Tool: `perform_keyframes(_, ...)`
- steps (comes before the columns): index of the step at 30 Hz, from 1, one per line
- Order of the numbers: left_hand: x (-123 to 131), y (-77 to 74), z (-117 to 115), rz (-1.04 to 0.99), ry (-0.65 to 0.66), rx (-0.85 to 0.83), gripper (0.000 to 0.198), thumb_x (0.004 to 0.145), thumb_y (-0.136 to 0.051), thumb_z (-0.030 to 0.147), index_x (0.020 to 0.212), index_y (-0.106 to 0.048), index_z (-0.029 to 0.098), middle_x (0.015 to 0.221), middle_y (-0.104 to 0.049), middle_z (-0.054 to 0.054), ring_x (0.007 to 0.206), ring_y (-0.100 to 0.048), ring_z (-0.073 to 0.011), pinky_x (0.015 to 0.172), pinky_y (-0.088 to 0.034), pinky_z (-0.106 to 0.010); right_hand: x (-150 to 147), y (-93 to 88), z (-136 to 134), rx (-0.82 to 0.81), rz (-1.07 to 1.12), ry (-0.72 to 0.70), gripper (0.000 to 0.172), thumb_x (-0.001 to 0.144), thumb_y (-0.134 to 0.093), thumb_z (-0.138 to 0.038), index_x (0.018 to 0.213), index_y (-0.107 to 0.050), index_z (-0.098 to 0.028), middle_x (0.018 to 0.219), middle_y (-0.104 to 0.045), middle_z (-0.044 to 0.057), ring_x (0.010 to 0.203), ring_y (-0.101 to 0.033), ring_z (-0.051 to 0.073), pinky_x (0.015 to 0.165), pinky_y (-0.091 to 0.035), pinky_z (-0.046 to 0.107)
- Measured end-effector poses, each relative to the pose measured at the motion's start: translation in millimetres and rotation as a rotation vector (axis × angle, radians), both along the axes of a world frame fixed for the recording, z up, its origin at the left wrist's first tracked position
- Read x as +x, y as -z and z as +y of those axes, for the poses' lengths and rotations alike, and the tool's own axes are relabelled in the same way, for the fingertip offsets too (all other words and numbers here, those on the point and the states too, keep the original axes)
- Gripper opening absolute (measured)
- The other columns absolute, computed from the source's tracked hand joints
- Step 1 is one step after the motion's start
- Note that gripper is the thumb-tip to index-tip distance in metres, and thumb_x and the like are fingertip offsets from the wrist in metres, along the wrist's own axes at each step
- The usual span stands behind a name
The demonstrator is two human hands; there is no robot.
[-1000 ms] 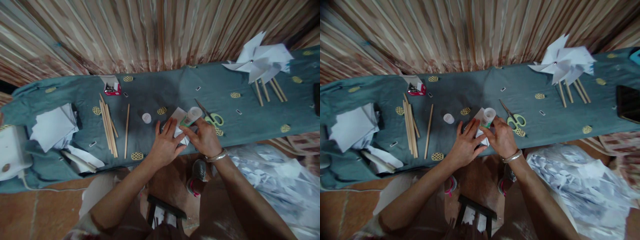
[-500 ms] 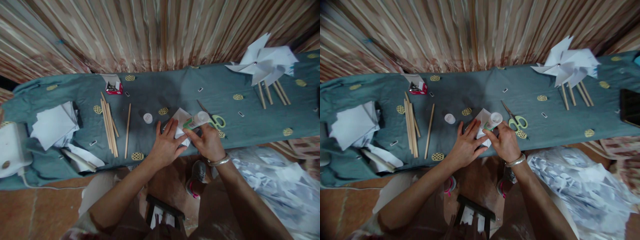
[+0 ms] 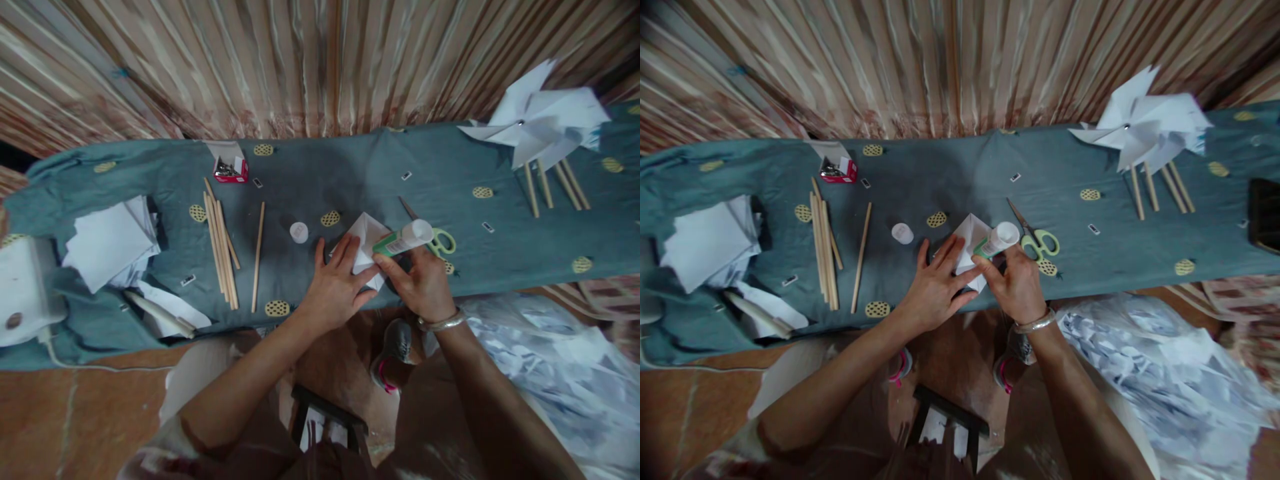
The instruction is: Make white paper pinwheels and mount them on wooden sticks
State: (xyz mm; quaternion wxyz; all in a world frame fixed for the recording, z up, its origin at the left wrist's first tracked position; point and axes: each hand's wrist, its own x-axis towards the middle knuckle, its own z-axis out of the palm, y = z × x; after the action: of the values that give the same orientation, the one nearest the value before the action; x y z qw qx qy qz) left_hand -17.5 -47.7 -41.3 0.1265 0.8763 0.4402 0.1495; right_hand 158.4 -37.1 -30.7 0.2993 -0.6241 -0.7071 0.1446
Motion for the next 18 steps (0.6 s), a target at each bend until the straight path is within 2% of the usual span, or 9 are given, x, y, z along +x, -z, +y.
perform_keyframes(18,-0.5,-3.4,0.3,-0.006,0.003,-0.01,0.046,0.085,-0.058,0.044,0.129,-0.054,0.029,0.147,-0.039,-0.018,0.14,-0.028,-0.0343,0.107,-0.018,-0.068,-2.6,-1.0,6.1,-0.061,0.071,0.085,0.036,0.083,-0.057,-0.05,0.089,-0.063,-0.016,0.071,-0.066,0.007,0.063,-0.059,0.02,0.057,-0.041,0.031)
